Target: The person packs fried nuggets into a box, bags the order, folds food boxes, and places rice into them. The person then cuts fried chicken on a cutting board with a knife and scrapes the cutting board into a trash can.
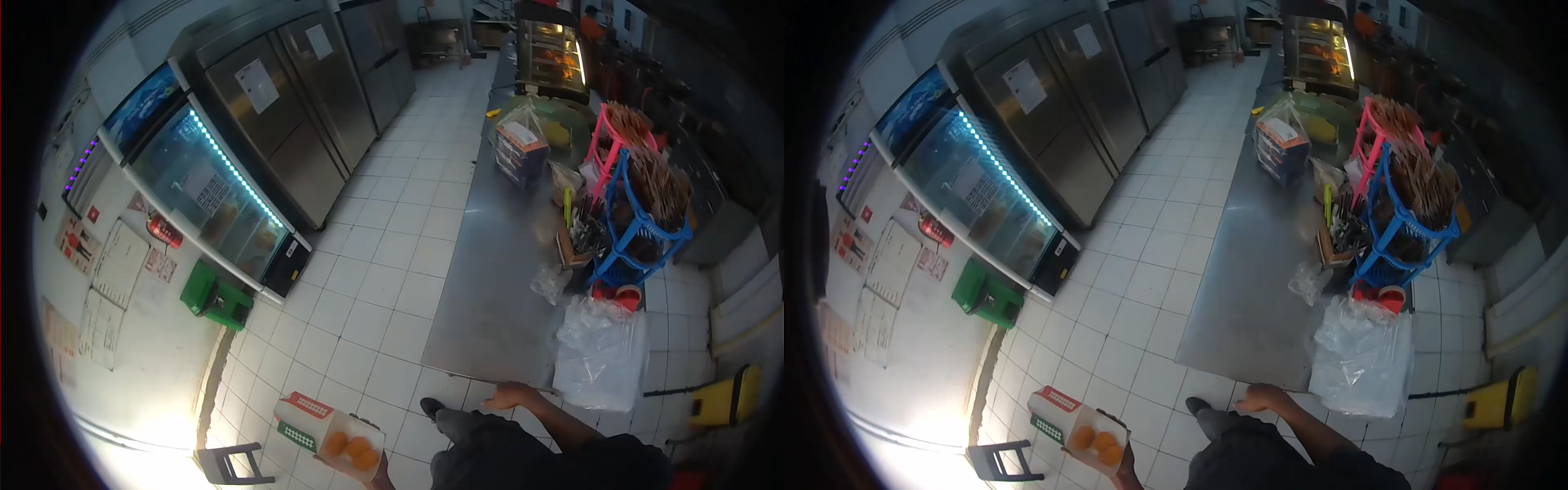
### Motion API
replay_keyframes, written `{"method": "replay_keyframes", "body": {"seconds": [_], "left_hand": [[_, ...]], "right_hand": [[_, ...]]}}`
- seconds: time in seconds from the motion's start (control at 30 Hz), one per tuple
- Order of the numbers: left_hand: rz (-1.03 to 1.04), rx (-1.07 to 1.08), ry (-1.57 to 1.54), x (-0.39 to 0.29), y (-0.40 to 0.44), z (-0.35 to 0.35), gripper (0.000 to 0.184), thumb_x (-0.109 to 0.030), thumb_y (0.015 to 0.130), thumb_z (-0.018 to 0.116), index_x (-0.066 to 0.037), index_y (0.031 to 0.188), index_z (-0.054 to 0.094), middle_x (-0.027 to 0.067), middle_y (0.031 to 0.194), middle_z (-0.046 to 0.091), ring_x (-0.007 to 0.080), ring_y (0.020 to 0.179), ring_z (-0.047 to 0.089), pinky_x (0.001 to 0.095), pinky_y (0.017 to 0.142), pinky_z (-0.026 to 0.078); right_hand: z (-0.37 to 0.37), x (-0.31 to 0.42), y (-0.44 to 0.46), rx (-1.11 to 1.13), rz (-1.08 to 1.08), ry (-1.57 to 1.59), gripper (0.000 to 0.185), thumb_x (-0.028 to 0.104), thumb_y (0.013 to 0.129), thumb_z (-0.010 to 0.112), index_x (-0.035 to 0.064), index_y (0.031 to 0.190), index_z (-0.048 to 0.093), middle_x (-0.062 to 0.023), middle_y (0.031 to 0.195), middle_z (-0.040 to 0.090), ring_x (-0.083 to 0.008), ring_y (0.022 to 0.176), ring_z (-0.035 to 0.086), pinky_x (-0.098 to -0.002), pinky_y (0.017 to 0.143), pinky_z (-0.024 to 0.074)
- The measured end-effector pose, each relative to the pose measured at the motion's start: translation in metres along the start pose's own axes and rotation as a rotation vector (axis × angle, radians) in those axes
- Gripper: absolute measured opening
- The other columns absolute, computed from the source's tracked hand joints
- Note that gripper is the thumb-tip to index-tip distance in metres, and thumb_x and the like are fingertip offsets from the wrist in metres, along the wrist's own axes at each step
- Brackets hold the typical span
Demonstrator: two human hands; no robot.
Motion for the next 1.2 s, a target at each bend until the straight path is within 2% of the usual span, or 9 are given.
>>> {"method": "replay_keyframes", "body": {"seconds": [0.07,0.17,0.27,0.47,0.63,0.73,0.93,1.07,1.2], "left_hand": [[-0.097,-0.03,0.084,-0.011,0.054,0.01,0.084,-0.053,0.072,0.086,-0.008,0.135,0.051,0.0077,0.118,0.062,0.022,0.108,0.059,0.0409,0.098,0.051],[-0.25,-0.07,0.133,0.016,0.161,0.069,0.09,-0.064,0.069,0.083,-0.01,0.134,0.054,0.0103,0.123,0.062,0.0251,0.114,0.058,0.045,0.103,0.048],[-0.535,-0.023,-0.058,-0.026,0.283,0.011,0.09,-0.067,0.069,0.081,-0.01,0.135,0.054,0.0119,0.125,0.061,0.0269,0.116,0.058,0.047,0.105,0.045],[-0.679,0.078,0.311,0.031,0.466,0.08,0.095,-0.076,0.071,0.072,-0.011,0.137,0.052,0.013,0.13,0.059,0.0307,0.117,0.056,0.0499,0.105,0.044],[-0.792,0.157,0.265,0.083,0.577,0.1,0.102,-0.082,0.071,0.066,-0.011,0.142,0.048,0.015,0.132,0.057,0.0342,0.119,0.055,0.0508,0.104,0.044],[-0.902,0.147,0.353,0.138,0.635,0.108,0.102,-0.084,0.073,0.063,-0.009,0.141,0.049,0.0168,0.13,0.058,0.0343,0.115,0.057,0.0508,0.102,0.045],[-1.016,0.222,0.503,0.272,0.716,0.134,0.105,-0.088,0.069,0.061,-0.008,0.135,0.051,0.0162,0.127,0.058,0.0336,0.114,0.057,0.0495,0.1,0.047],[-1.127,0.1,0.248,0.359,0.744,0.135,0.111,-0.091,0.069,0.058,-0.007,0.141,0.048,0.0156,0.128,0.054,0.0357,0.116,0.053,0.0518,0.104,0.043],[-1.144,0.095,0.475,0.434,0.783,0.133,0.11,-0.09,0.071,0.057,-0.007,0.144,0.045,0.0191,0.134,0.052,0.0378,0.121,0.052,0.0539,0.105,0.043]], "right_hand": [[-0.067,0.038,0.024,0.113,0.112,0.274,0.066,0.063,0.094,0.049,0.0031,0.102,0.076,-0.0232,0.113,0.07,-0.0417,0.11,0.066,-0.0528,0.092,0.0502],[-0.138,0.058,0.035,-0.17,0.288,0.3,0.064,0.06,0.094,0.051,0.0022,0.105,0.074,-0.0226,0.118,0.069,-0.0428,0.11,0.064,-0.0507,0.094,0.0508],[-0.209,0.05,0.059,-0.274,0.364,0.406,0.062,0.059,0.093,0.053,0.0011,0.107,0.071,-0.0226,0.114,0.069,-0.0423,0.108,0.065,-0.0509,0.093,0.0509],[-0.339,0.004,0.074,-0.959,0.677,0.602,0.047,0.048,0.09,0.062,0.0027,0.098,0.069,-0.0193,0.099,0.072,-0.0407,0.097,0.067,-0.0476,0.088,0.0532],[-0.402,-0.145,0.036,-1.613,0.377,1.108,0.024,0.028,0.092,0.06,0.0051,0.089,0.066,-0.0134,0.083,0.068,-0.0258,0.079,0.067,-0.041,0.067,0.0531],[-0.48,-0.219,-0.023,-2.089,0.784,0.546,0.025,0.016,0.092,0.048,0.0001,0.082,0.065,-0.0199,0.078,0.065,-0.0362,0.076,0.064,-0.0461,0.069,0.0474],[-0.549,-0.392,-0.07,-2.455,1.27,0.555,0.034,0.02,0.093,0.045,-0.0072,0.094,0.065,-0.0312,0.092,0.067,-0.0496,0.091,0.064,-0.054,0.078,0.0495],[-0.497,-0.476,-0.08,-2.452,1.169,0.981,0.035,0.027,0.095,0.046,0.0008,0.105,0.066,-0.0203,0.092,0.07,-0.0367,0.082,0.067,-0.0463,0.075,0.0539],[-0.488,-0.462,-0.077,-2.377,0.757,1.522,0.033,0.035,0.098,0.051,0.0105,0.112,0.067,-0.0058,0.09,0.072,-0.0207,0.074,0.069,-0.0365,0.067,0.0567]]}}
Point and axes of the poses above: each hand's wrist, its own y-axis towards the middle knuckle, its own z-axis out of the palm, x = y × z, the point moved 3 cm from there along y, towards the middle knuckle
